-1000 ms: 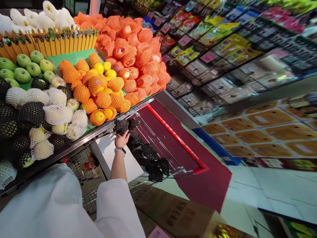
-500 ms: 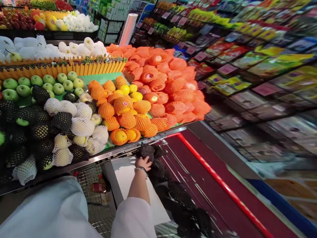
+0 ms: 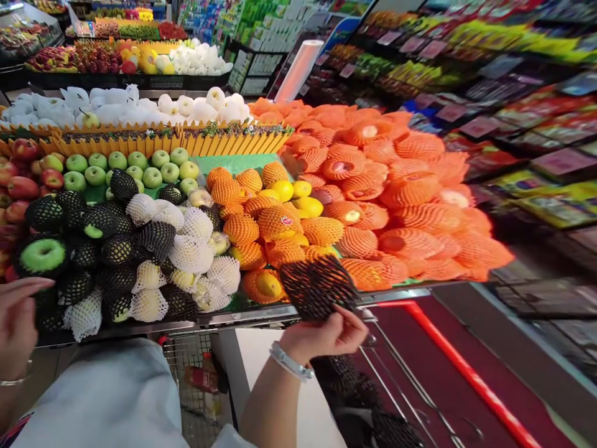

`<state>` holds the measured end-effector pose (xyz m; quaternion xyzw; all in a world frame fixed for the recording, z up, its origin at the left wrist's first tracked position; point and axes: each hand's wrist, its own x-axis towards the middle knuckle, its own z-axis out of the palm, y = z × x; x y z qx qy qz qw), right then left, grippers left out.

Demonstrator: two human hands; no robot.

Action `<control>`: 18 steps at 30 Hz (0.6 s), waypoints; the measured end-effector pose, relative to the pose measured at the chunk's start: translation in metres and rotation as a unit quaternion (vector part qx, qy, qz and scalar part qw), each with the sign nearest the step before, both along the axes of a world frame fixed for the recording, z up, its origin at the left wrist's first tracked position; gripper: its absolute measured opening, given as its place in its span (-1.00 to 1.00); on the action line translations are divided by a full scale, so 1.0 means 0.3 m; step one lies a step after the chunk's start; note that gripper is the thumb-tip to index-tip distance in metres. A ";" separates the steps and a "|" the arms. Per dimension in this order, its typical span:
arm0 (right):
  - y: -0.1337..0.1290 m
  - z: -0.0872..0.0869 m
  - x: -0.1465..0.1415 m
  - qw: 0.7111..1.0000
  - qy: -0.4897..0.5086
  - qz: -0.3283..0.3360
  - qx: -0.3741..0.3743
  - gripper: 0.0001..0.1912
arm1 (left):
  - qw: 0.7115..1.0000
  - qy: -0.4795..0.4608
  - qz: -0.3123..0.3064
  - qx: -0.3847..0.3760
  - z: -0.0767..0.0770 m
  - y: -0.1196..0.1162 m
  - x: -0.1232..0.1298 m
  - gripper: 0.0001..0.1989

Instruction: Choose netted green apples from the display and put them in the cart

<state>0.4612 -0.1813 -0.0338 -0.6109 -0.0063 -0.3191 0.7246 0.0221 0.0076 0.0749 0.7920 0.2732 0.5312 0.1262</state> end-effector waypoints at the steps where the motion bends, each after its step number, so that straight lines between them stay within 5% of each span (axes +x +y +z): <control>1: 0.047 0.051 -0.080 0.996 -0.035 0.078 0.010 -0.89 | 0.997 0.036 -0.069 -0.001 0.007 -0.024 0.051 -0.70; 5: 0.175 0.184 -0.398 0.951 -0.092 0.290 -0.050 -0.82 | 0.964 0.120 -0.226 -0.075 0.039 -0.078 0.196 -0.50; 9: 0.231 0.220 -0.577 0.817 -0.164 0.548 -0.078 -0.81 | 0.942 0.073 -0.212 -0.252 0.029 -0.063 0.215 -0.53; 12: 0.269 0.235 -0.620 0.765 -0.184 0.613 -0.071 -0.84 | 0.938 0.050 -0.144 -0.310 0.016 -0.037 0.187 -0.73; 18: 0.312 0.262 -0.650 0.729 -0.174 0.649 -0.131 -0.84 | 0.968 0.017 -0.060 -0.244 0.046 -0.007 0.153 -0.81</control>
